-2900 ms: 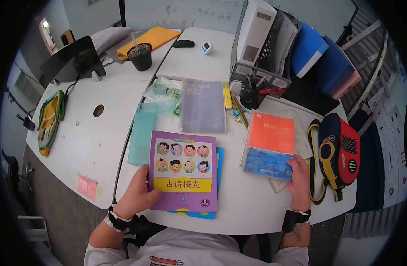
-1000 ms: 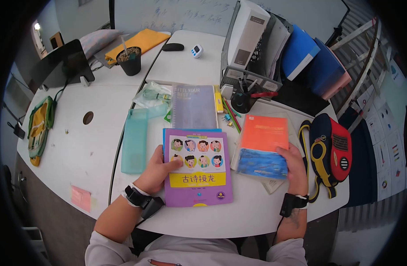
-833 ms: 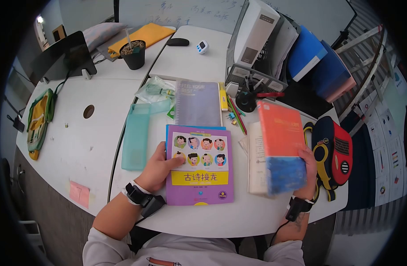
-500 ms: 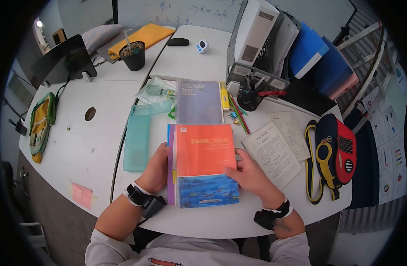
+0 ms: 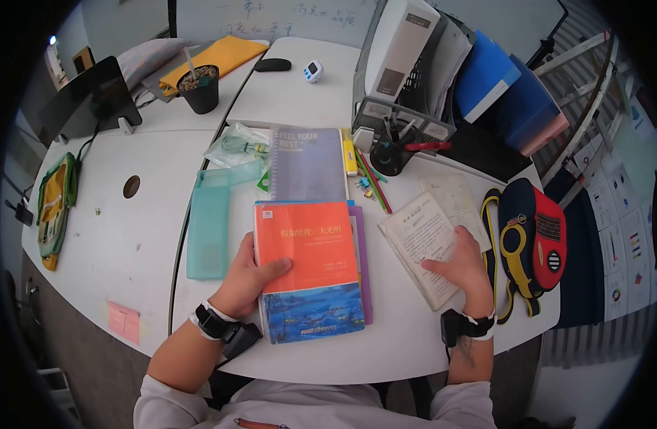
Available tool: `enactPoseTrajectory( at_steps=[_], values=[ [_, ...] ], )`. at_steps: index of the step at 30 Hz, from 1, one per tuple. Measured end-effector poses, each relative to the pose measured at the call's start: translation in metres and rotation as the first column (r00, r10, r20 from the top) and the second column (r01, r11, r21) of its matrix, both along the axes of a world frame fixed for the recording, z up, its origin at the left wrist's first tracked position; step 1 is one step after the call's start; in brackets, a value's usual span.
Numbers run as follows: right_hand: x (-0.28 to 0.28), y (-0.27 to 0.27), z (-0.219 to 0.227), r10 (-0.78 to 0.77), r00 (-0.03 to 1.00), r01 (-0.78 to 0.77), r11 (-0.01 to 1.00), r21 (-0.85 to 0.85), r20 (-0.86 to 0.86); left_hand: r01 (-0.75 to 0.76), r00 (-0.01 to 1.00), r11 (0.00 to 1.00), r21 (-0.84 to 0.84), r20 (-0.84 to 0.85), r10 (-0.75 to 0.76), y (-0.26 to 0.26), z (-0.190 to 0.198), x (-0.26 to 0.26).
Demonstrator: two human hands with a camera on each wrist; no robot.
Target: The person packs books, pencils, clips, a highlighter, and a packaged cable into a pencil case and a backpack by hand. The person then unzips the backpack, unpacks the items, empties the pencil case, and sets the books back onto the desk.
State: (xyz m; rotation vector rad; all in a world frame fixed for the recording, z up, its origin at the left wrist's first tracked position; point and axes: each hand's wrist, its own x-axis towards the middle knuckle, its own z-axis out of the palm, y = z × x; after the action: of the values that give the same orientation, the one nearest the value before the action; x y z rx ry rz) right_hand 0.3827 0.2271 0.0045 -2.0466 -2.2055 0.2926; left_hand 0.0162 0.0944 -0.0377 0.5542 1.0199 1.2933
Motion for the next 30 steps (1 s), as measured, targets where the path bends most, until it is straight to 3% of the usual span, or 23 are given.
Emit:
enactPoseTrajectory(
  at_steps=[2,4,5,6,7,8,9,10,11,12,14,16,18,20,21,22,24,26,27,29,30],
  values=[
    [0.008,0.0,0.003,-0.027,1.0,0.027,1.0,0.004,-0.009,-0.013,1.0,1.0,-0.007,0.004,0.013,-0.002,0.001,0.001],
    [0.012,-0.003,0.013,-0.171,0.969,0.13,0.967,-0.22,-0.181,-0.015,1.0,0.999,-0.03,-0.007,0.014,-0.002,0.005,0.002],
    [0.02,-0.002,0.014,-0.167,0.969,0.126,0.968,-0.218,-0.181,-0.019,1.0,0.999,-0.028,-0.006,0.019,-0.002,0.004,0.001],
    [0.032,0.0,0.016,-0.177,0.884,0.043,0.953,-0.301,-0.432,-0.014,1.0,1.0,-0.025,-0.017,0.014,-0.001,0.002,0.0],
    [0.037,0.002,0.017,-0.204,0.734,-0.061,0.93,-0.362,-0.647,-0.01,1.0,1.0,-0.025,-0.027,0.01,-0.002,0.0,0.0],
    [0.034,-0.001,0.025,-0.203,0.736,-0.065,0.928,-0.366,-0.645,-0.016,1.0,0.999,-0.029,-0.026,0.015,-0.002,0.001,0.0],
    [0.031,-0.009,0.039,-0.213,0.456,-0.176,0.93,-0.323,-0.864,-0.01,1.0,0.999,-0.031,-0.025,0.009,-0.002,0.003,0.0],
    [0.026,-0.018,0.055,-0.218,0.112,-0.259,0.936,-0.24,-0.97,0.0,1.0,1.0,-0.03,-0.028,-0.001,-0.002,0.005,0.001],
    [0.013,-0.024,0.068,-0.211,0.043,-0.255,0.943,-0.215,-0.977,0.006,0.999,1.0,-0.031,-0.031,-0.007,-0.002,0.005,0.001],
    [0.003,-0.024,0.068,-0.21,0.037,-0.249,0.945,-0.213,-0.977,0.008,0.999,1.0,-0.03,-0.038,-0.01,-0.001,0.004,0.0],
    [-0.015,-0.027,0.068,-0.242,0.086,-0.338,0.905,-0.257,-0.966,0.014,0.999,1.0,-0.023,-0.048,-0.016,-0.001,0.001,0.0],
    [-0.039,-0.031,0.039,-0.245,0.145,-0.36,0.889,-0.282,-0.959,-0.019,1.0,1.0,-0.006,-0.005,0.019,-0.002,-0.003,-0.001],
    [-0.072,-0.046,0.017,-0.178,0.217,-0.483,0.835,-0.264,-0.96,-0.034,0.999,0.999,0.0,0.042,0.034,-0.004,-0.008,-0.004],
    [-0.086,-0.058,0.029,-0.044,0.516,-0.531,0.767,-0.36,-0.856,-0.047,0.995,0.999,0.002,0.087,0.047,-0.002,-0.007,-0.004],
    [-0.087,-0.058,0.041,0.139,0.681,-0.466,0.84,-0.278,-0.719,0.0,0.999,0.999,0.035,0.051,-0.002,-0.001,-0.003,-0.004],
    [-0.08,-0.049,0.036,0.137,0.682,-0.465,0.839,-0.281,-0.719,0.046,0.999,0.997,0.065,0.014,-0.047,-0.001,-0.001,-0.004],
    [-0.047,-0.014,0.013,0.325,0.734,-0.302,0.943,0.142,-0.596,0.052,0.999,0.997,0.052,-0.006,-0.052,-0.001,0.001,-0.003],
    [-0.011,0.03,0.003,0.188,0.91,-0.076,0.952,0.295,-0.37,0.058,0.998,0.997,0.048,-0.023,-0.057,0.0,0.002,-0.001],
    [0.011,0.049,-0.009,0.19,0.911,-0.078,0.951,0.299,-0.366,0.037,0.999,0.999,0.035,-0.018,-0.037,0.0,0.003,0.0],
    [0.047,0.08,-0.03,-0.099,0.938,0.147,0.982,0.12,-0.333,0.016,1.0,0.999,0.029,-0.013,-0.015,-0.001,0.002,0.0],
    [0.054,0.084,-0.031,-0.094,0.939,0.143,0.981,0.127,-0.331,0.009,0.999,1.0,0.015,-0.035,-0.009,0.0,0.0,0.0]
  ],
)
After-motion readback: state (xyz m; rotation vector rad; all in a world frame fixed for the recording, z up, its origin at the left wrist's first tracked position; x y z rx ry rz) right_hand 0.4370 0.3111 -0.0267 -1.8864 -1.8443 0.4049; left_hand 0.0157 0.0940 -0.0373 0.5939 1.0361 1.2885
